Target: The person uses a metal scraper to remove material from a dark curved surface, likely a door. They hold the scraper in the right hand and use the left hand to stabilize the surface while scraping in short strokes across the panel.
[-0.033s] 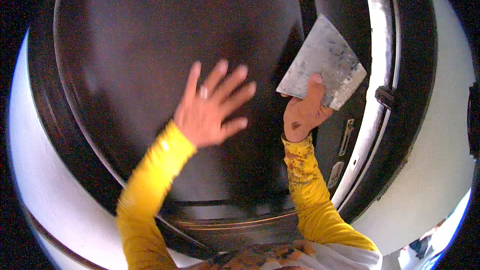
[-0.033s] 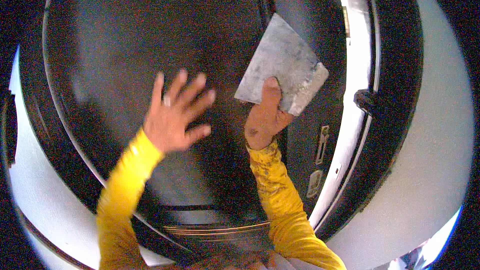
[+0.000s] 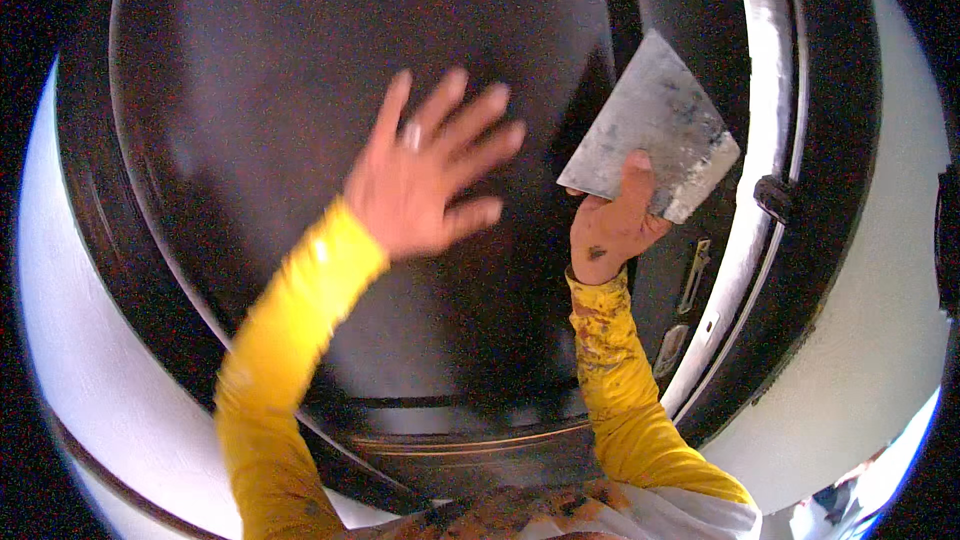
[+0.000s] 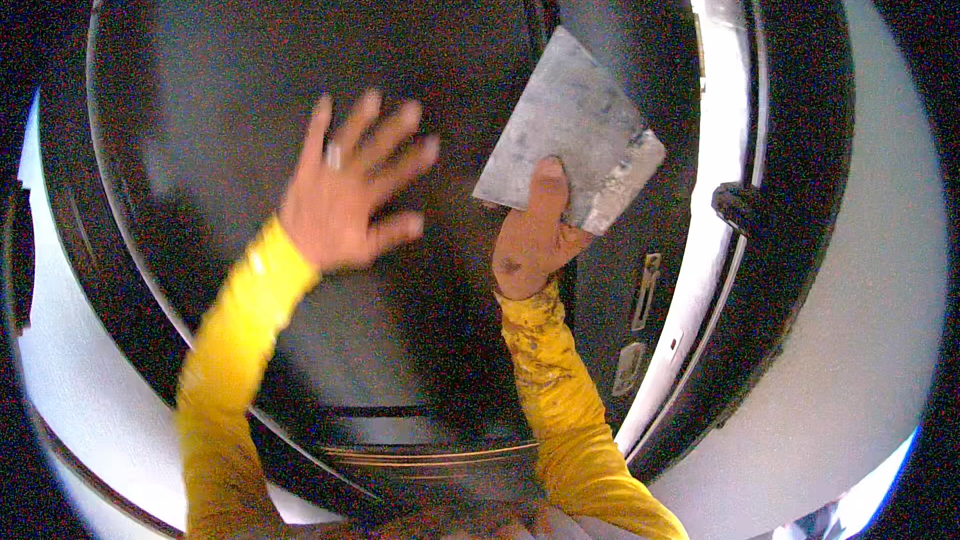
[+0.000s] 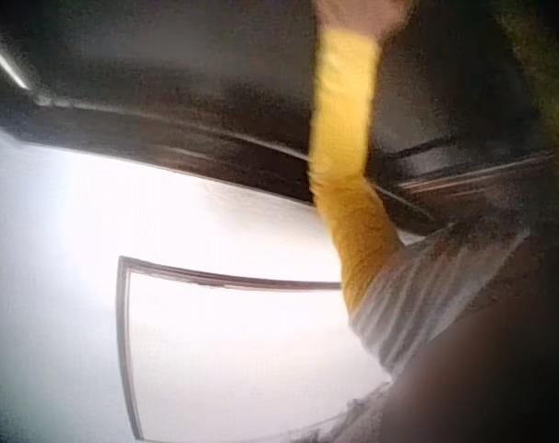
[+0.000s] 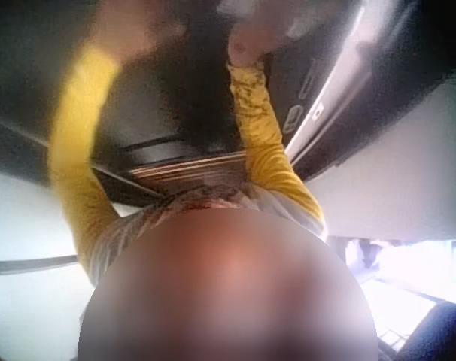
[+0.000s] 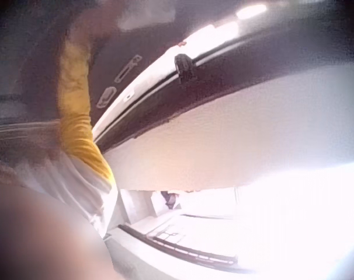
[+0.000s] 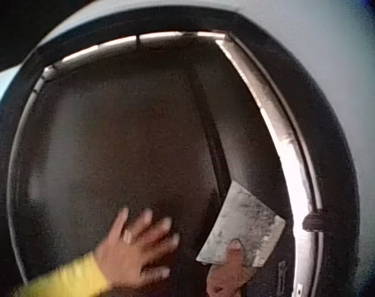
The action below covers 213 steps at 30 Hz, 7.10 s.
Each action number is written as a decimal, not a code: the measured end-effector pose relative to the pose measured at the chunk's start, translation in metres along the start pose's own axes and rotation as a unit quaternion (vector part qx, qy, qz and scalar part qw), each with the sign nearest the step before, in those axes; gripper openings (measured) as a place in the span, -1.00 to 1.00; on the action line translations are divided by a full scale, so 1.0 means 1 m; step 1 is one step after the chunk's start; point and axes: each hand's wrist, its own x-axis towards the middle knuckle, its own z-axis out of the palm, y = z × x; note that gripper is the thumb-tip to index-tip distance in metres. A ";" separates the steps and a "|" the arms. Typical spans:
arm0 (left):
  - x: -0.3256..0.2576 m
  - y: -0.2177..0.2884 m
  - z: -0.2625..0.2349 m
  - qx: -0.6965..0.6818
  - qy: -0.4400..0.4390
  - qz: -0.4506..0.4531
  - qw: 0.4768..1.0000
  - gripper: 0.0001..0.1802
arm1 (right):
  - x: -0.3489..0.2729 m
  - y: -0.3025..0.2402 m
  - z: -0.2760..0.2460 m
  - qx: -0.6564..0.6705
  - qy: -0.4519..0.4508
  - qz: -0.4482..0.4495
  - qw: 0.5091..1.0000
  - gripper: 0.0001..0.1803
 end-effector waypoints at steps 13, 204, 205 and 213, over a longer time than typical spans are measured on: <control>0.071 -0.028 -0.018 0.067 0.099 -0.207 0.971 -0.25 | 0.016 0.015 -0.026 -0.205 -0.045 -0.210 0.955 -0.56; -0.218 0.139 0.053 0.023 0.082 -0.337 0.938 -0.17 | -0.106 -0.034 -0.113 -0.089 -0.024 0.185 0.978 -0.75; -0.218 0.139 0.053 0.022 0.085 -0.336 0.938 -0.17 | -0.106 -0.035 -0.114 -0.113 -0.026 0.185 0.976 -0.76; -0.219 0.139 0.052 0.024 0.081 -0.333 0.939 -0.17 | -0.108 -0.037 -0.114 -0.096 -0.020 0.197 0.975 -0.74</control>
